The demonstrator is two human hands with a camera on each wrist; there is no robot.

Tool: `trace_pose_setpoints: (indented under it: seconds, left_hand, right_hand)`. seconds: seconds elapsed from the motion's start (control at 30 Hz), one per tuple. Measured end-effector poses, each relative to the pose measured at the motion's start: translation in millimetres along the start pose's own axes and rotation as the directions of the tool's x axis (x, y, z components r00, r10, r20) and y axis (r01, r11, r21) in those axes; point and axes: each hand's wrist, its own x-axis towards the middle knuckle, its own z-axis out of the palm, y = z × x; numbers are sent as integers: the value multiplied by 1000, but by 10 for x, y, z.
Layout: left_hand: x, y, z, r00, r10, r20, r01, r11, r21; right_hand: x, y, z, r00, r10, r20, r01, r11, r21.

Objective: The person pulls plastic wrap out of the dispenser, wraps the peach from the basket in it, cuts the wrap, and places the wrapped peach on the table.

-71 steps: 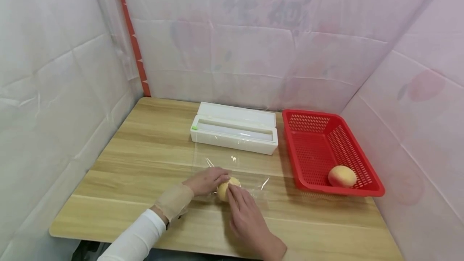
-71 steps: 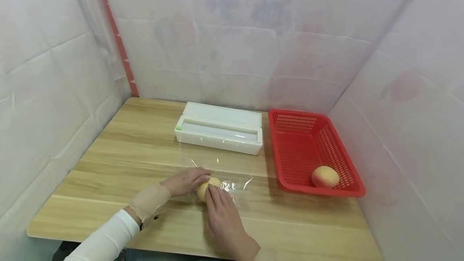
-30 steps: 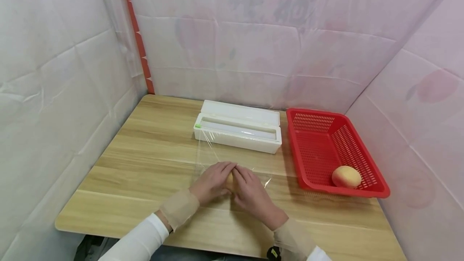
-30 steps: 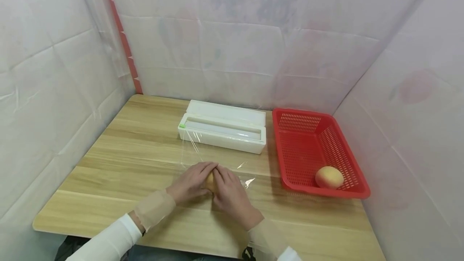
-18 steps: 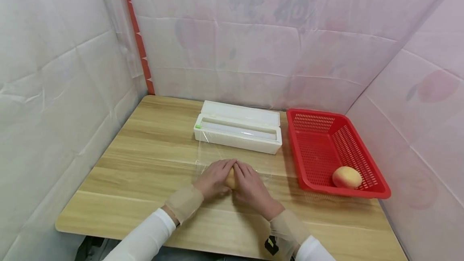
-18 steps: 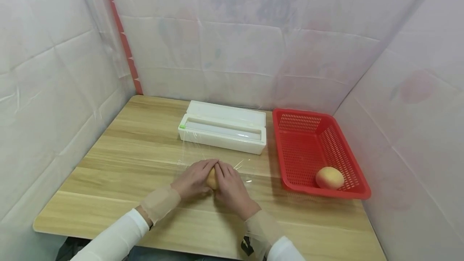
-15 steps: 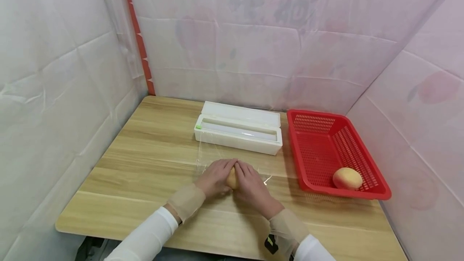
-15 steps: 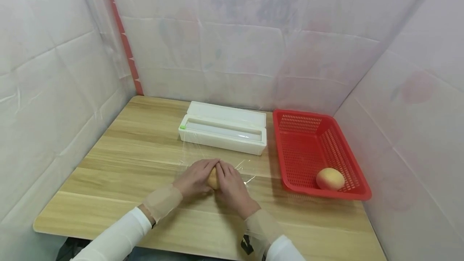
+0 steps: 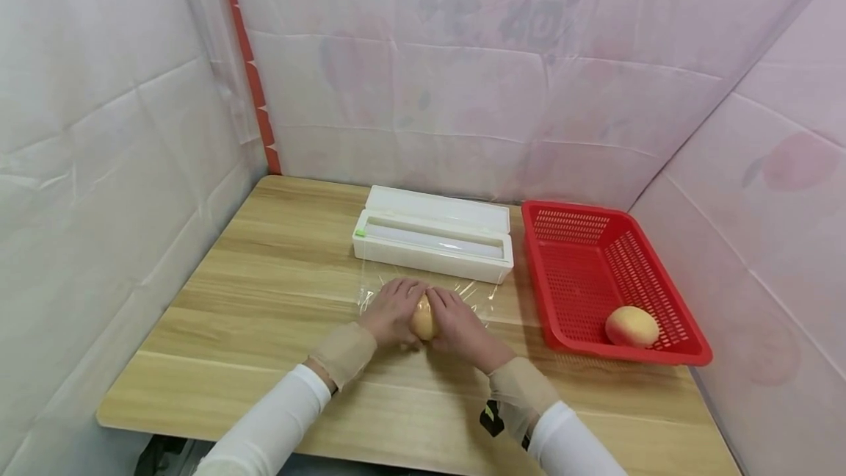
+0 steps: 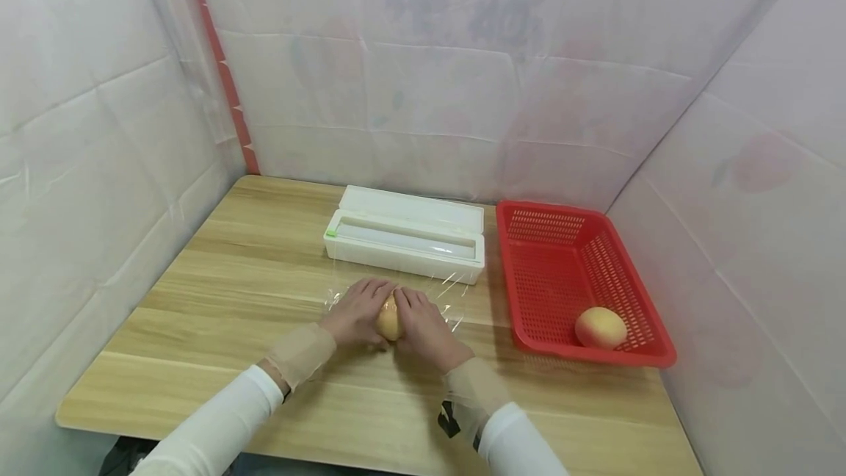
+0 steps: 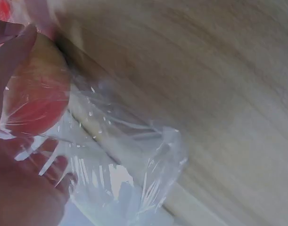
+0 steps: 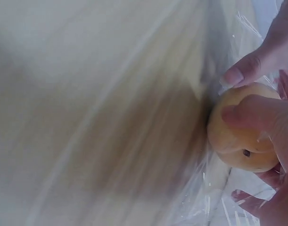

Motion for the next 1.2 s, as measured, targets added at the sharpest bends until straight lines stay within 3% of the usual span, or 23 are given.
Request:
trace_pose_setpoints:
  seconds: [0.1,0.27,0.43,0.6,0.73,0.83,0.93,1.07,1.13,1.2]
  left_hand:
    - [10,12,-1,998,29,-59,-26,999,39]
    - [11,54,3,980,104,-169,-87,991,104]
    - [23,81,2,964,123,-236,-108,991,75]
    - [93,89,-34,974,110,-198,-103,994,46]
    - [163,90,-92,982,110,-156,-104,993,46]
    - [228,74,-151,988,105,-116,-101,994,38]
    - [275,27,-196,994,83,-68,-83,996,13]
    - [321,-43,-240,998,56,-10,-56,998,-11]
    - [340,-70,-254,999,49,9,-49,999,-16]
    - [354,-92,-258,999,46,23,-46,999,-21]
  right_hand:
    - [42,37,-34,997,34,68,-37,999,33]
    - [84,95,-60,984,83,161,-101,989,106]
    - [105,145,-44,977,100,188,-137,970,199]
    - [104,182,-62,977,100,191,-159,932,325]
    - [67,186,-129,974,123,191,-180,930,320]
    - [12,148,-177,976,178,127,-208,936,285]
    - [-50,64,-161,978,203,-45,-184,944,273]
    - [-138,-90,-54,950,104,-293,-65,988,142]
    - [-186,-161,12,936,28,-350,-16,999,38]
    - [-224,-213,65,935,-24,-354,12,999,-36]
